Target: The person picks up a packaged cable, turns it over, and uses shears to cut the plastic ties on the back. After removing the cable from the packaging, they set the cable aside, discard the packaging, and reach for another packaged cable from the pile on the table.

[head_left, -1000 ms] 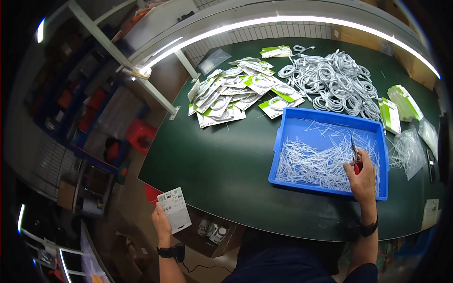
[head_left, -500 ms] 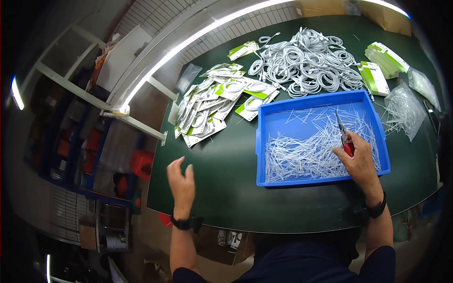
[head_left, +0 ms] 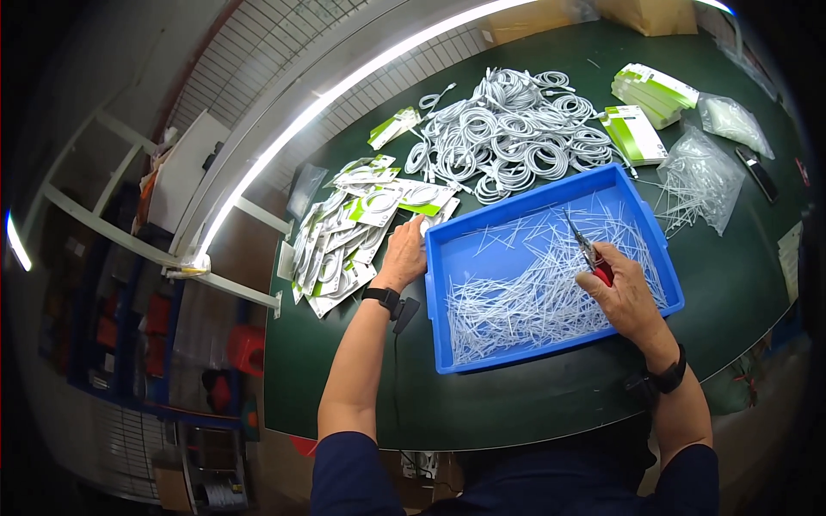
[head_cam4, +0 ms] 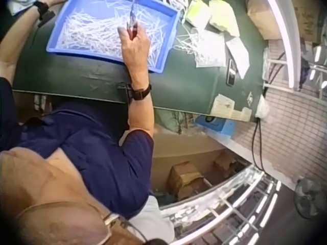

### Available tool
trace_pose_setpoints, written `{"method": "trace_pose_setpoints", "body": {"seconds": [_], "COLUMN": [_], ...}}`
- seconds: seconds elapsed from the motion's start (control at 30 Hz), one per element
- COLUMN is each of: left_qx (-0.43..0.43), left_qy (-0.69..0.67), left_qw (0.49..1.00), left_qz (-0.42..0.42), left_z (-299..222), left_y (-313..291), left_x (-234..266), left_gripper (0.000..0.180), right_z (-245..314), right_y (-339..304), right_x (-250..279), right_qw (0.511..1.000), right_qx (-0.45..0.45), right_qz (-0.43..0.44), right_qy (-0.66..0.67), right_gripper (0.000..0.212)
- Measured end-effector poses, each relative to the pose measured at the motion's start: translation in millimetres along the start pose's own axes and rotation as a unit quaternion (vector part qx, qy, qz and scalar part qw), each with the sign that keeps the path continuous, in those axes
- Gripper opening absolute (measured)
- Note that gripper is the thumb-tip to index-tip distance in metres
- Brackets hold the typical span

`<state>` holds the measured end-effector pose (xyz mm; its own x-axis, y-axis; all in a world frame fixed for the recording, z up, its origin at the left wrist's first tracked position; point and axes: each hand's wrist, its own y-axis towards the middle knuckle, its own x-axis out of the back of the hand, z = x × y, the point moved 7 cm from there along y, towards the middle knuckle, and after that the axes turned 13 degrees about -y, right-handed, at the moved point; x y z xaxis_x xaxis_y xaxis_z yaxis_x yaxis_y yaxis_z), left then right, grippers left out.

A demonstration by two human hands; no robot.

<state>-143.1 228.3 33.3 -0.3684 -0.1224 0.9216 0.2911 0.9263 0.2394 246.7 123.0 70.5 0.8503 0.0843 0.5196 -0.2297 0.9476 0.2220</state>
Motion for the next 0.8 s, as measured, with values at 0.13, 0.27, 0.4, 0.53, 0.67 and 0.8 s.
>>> {"method": "trace_pose_setpoints", "body": {"seconds": [0.13, 0.27, 0.4, 0.53, 0.67, 0.8], "left_qx": [0.065, 0.115, 0.235, 0.200, 0.170, 0.144], "left_qy": [0.044, 0.069, -0.078, -0.449, -0.711, -0.750], "left_qw": [0.997, 0.989, 0.954, 0.828, 0.630, 0.604], "left_qz": [0.010, -0.057, -0.171, -0.270, -0.262, -0.226], "left_z": [12, 7, -2, -40, -115, -147], "left_y": [-17, -58, -95, -113, -113, -105], "left_x": [10, 35, 80, 95, 55, 25], "left_gripper": [0.057, 0.047, 0.040, 0.036, 0.033, 0.033], "right_z": [5, 6, 14, 30, 43, 45], "right_y": [-3, -11, -17, -22, -43, -56], "right_x": [-5, -13, -15, -30, -43, -53], "right_qw": [1.000, 0.998, 0.996, 0.993, 0.993, 0.991], "right_qx": [0.000, 0.019, 0.047, 0.083, 0.066, 0.064], "right_qz": [0.003, -0.011, -0.001, 0.026, 0.057, 0.054], "right_qy": [-0.028, -0.061, -0.078, -0.078, -0.082, -0.100], "right_gripper": [0.062, 0.063, 0.063, 0.063, 0.066, 0.070]}}
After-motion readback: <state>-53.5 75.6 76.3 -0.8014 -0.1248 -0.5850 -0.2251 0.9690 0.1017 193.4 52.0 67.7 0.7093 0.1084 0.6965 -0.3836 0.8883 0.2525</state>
